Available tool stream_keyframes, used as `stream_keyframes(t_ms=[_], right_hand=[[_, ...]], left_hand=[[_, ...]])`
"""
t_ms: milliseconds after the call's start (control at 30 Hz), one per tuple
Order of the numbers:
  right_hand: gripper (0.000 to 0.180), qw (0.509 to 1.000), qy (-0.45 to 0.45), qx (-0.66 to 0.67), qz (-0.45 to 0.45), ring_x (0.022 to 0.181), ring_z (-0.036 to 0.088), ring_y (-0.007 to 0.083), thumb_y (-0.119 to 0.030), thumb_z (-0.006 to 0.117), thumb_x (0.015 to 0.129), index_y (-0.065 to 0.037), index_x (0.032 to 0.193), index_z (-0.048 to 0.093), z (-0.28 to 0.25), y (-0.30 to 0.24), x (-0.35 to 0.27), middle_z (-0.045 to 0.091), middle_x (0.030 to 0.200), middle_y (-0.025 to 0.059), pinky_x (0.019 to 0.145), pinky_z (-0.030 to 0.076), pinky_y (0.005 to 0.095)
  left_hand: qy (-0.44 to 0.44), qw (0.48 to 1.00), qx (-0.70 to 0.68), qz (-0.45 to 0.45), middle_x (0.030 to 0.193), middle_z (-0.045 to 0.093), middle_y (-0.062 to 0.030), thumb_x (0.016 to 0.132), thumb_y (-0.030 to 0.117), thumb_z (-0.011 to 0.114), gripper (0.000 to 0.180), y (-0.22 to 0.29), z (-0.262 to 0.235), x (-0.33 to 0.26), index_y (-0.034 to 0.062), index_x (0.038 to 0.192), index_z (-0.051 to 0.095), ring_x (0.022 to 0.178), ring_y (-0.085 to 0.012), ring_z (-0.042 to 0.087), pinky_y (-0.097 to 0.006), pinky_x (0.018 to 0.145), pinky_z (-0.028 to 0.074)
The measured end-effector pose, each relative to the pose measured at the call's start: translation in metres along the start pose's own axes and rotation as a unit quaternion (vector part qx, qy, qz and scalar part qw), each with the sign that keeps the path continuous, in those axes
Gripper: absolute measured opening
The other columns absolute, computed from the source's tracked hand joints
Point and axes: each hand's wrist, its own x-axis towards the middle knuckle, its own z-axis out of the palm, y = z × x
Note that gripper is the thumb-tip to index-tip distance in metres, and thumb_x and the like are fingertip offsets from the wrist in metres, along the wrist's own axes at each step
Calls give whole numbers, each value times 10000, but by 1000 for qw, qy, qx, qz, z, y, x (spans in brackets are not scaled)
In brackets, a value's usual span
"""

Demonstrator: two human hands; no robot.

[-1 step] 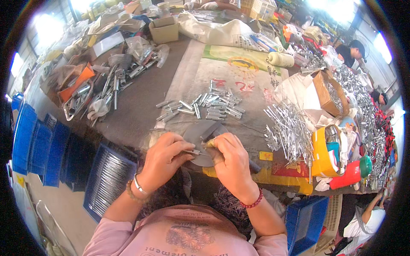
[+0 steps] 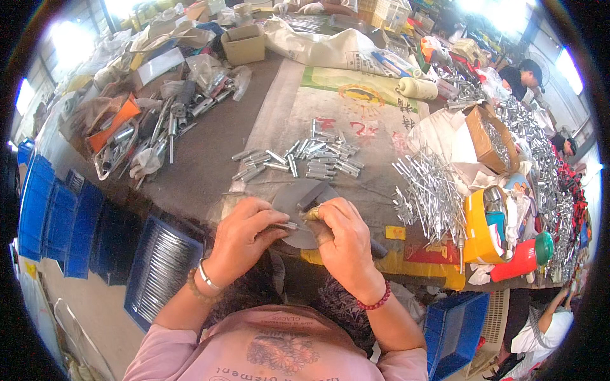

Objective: Assembling small metal components by fitting pins into tubes on a circular base and securing them with a hammer.

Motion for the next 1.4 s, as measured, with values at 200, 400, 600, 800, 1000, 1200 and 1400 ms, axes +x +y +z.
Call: stream_keyframes(t_ms=[200,400,600,800,1000,1200,1400], right_hand=[[230,1000,1,8,2,1019,675,429,93,743,821,3,1028,695,0,2,4,679,1059,187,889,553,486],[225,999,30,-27,-10,1028,666,404,88,728,816,-15,1016,718,10,3,7,686,1065,157,903,542,489],[236,998,27,-63,-16,1041,649,365,61,740,809,-50,1017,741,16,-2,2,678,1064,111,921,502,478],[240,996,14,-86,-17,1048,645,357,43,741,814,-59,1031,733,18,-4,-1,673,1081,95,927,480,475],[276,996,5,-88,-19,1052,643,357,74,704,787,-58,1028,728,20,-1,-3,668,1077,96,935,476,476],[239,991,-1,-127,-46,1055,637,349,44,702,792,-50,1012,715,17,-8,2,651,1066,100,924,498,473],[164,968,-43,-216,-119,1037,616,318,-40,693,848,-55,1010,680,11,-21,10,590,1032,95,897,517,449]], left_hand=[[-2,1000,22,7,1022,717,-84,843,138,907,294,-6,0,8,122,1123,819,970,-319,712,-420,825,574],[0,1000,18,3,987,711,-86,856,148,900,223,-11,7,13,109,1058,816,964,-326,706,-417,807,565],[-43,998,-37,-33,967,694,-89,858,142,908,195,-9,1,8,92,1025,820,945,-314,695,-405,811,554],[-42,996,-60,-41,982,698,-85,859,122,913,195,-9,3,5,84,1029,824,941,-302,699,-397,812,555],[-29,998,-40,-34,970,699,-80,845,95,912,200,-7,4,4,97,1026,828,914,-302,709,-394,785,563],[-19,1000,-14,-2,952,689,-81,838,73,901,205,-7,4,4,101,1027,825,900,-304,709,-397,772,568],[-15,1000,0,12,942,673,-86,842,73,895,202,-7,6,5,95,1023,810,890,-316,698,-410,763,566]])
